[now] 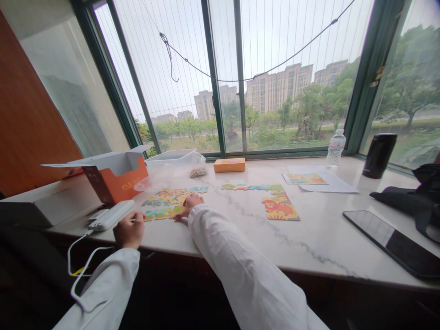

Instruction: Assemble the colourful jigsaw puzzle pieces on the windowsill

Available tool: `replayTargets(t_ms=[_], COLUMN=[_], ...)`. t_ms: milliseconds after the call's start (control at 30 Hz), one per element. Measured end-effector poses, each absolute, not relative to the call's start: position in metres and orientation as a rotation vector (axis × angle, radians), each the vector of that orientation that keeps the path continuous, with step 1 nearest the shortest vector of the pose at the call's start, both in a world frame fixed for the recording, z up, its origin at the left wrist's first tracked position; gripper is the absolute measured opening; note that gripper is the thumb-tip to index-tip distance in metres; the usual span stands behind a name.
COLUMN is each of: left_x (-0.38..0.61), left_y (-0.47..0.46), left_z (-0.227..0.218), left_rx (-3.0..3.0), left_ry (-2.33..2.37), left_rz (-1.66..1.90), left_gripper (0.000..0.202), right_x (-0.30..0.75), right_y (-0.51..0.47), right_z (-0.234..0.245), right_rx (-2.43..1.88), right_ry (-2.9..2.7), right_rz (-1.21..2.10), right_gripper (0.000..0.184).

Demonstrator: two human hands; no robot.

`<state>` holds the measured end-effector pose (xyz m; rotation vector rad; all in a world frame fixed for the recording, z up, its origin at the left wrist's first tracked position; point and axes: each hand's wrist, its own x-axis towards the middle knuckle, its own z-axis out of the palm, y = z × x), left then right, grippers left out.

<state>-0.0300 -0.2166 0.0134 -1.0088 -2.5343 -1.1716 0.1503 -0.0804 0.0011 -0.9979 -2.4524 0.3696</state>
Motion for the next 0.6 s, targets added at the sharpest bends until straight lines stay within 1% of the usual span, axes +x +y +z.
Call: replayTargets(t_ms=[100,233,400,600], left_x=[-0.0314,-0.0337,-0.0358,-0.0308], left_y=[-0.2172,-0.2169,-0.2172,-0.2181], left_z=[0.0127,0.0114,0.0084,0.013], left_rx=[-1.03,-1.058,-1.058,-1.088], left_ry=[-2.525,-2.506,-2.483,-2.499], left_rz=[-1.161,-1.137,-1.132,-1.091], left_gripper=[0.019,0.022,0.026,0.027], right_x=[0.151,0.152,0.1517,0.1543], right_y=[-0.085,-0.0856,-0.0816,-0.084], right_z=[0.0035,0.0055,0.0036,0.0033], right_rx=[-1.077,-1.051,-1.04,-1.04], right_ry=[-2.422,-2.444,-2.459,-2.471], right_rz=[0.503,0.626,0.659,0.65], right_gripper=[0.078,0.076,0.078,0.073])
